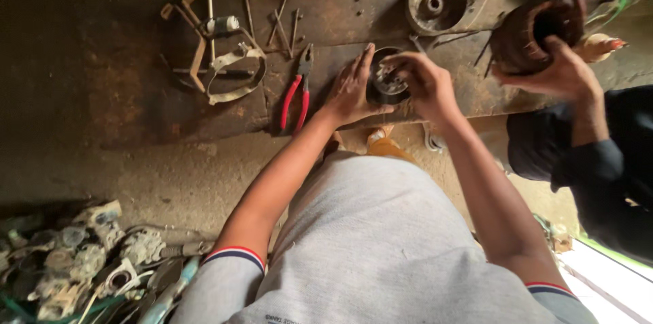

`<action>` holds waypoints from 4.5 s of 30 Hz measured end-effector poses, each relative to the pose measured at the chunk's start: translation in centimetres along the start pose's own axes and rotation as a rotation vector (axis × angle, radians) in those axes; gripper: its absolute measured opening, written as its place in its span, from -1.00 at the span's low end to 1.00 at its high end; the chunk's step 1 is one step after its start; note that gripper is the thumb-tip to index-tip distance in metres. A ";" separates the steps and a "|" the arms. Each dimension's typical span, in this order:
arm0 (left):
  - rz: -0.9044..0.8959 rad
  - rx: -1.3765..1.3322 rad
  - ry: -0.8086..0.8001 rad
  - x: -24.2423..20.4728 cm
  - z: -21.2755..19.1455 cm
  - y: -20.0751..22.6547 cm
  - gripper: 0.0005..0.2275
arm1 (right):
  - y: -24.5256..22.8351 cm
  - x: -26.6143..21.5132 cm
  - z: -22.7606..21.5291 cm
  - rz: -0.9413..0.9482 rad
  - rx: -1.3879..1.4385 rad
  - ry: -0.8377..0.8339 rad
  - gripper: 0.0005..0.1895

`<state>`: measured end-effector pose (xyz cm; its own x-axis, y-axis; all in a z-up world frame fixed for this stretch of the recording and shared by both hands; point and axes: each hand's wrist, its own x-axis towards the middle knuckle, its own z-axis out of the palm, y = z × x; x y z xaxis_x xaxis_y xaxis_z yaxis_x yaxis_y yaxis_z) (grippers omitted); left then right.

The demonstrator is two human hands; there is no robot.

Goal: The person disassembles a small motor housing using pliers and a wrench, then inserts a rotor into a stator and aligns the housing halves. The person handles motor components, pliers, and a wrench on a cluttered workbench.

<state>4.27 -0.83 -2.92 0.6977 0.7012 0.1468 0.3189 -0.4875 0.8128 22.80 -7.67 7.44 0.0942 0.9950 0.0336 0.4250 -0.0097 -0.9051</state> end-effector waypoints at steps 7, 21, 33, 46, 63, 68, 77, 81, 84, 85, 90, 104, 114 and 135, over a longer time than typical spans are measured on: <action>-0.082 0.034 -0.042 -0.4 -0.3 -0.5 0.17 | 0.4 -1.4 3.0 -0.009 -0.066 0.220 -0.75; 0.015 0.011 0.105 -1.1 1.3 -1.1 0.08 | 2.6 0.1 7.3 0.015 0.353 0.379 -0.69; 0.016 0.005 0.084 -0.9 0.0 0.4 0.10 | 1.6 -1.0 -0.2 0.059 0.161 0.156 -0.76; 0.016 -0.051 0.117 -1.3 -1.9 4.8 -0.20 | 7.6 -11.1 -9.7 0.123 -0.225 0.719 -0.73; -0.277 0.298 0.292 5.2 3.1 2.0 -0.68 | 21.8 -6.1 -22.4 0.409 -0.341 1.054 -0.32; -0.657 -0.198 0.344 6.1 2.0 1.7 -0.62 | 13.2 -6.6 -23.3 -0.039 -0.306 0.820 -0.43; -0.649 -0.352 0.319 9.7 -1.7 11.3 -0.57 | -2.6 -3.8 -20.5 -0.441 -0.666 0.166 -0.26; -0.539 -0.270 0.419 10.1 -1.2 14.8 -0.59 | -4.5 -2.6 -20.2 -0.632 -0.769 0.098 -0.32; -0.418 -0.164 0.489 10.0 -0.6 15.5 -0.60 | -4.6 -2.0 -20.7 -0.703 -0.794 0.087 -0.38; -0.386 -0.131 0.498 10.0 -0.5 15.6 -0.61 | -4.7 -2.0 -21.0 -0.709 -0.807 0.079 -0.40; -0.329 0.125 0.569 10.2 0.4 16.0 -0.59 | -5.5 -2.5 -21.9 -0.769 -0.848 0.073 -0.49; -0.498 0.004 0.504 11.3 1.8 16.2 -0.55 | -5.3 -3.3 -22.2 -0.849 -0.996 0.134 -0.50; -0.385 0.198 0.406 11.5 3.9 14.2 -0.66 | -3.7 -3.9 -22.3 -0.843 -1.030 0.085 -0.45; -0.612 -0.046 0.304 11.6 3.2 14.4 -0.54 | -2.9 -3.5 -22.1 -0.859 -1.025 0.079 -0.44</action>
<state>18.97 -1.40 8.70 0.1872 0.9616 -0.2005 0.5659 0.0613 0.8222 41.14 -13.28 19.31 -0.5048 0.7152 0.4834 0.8508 0.5069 0.1386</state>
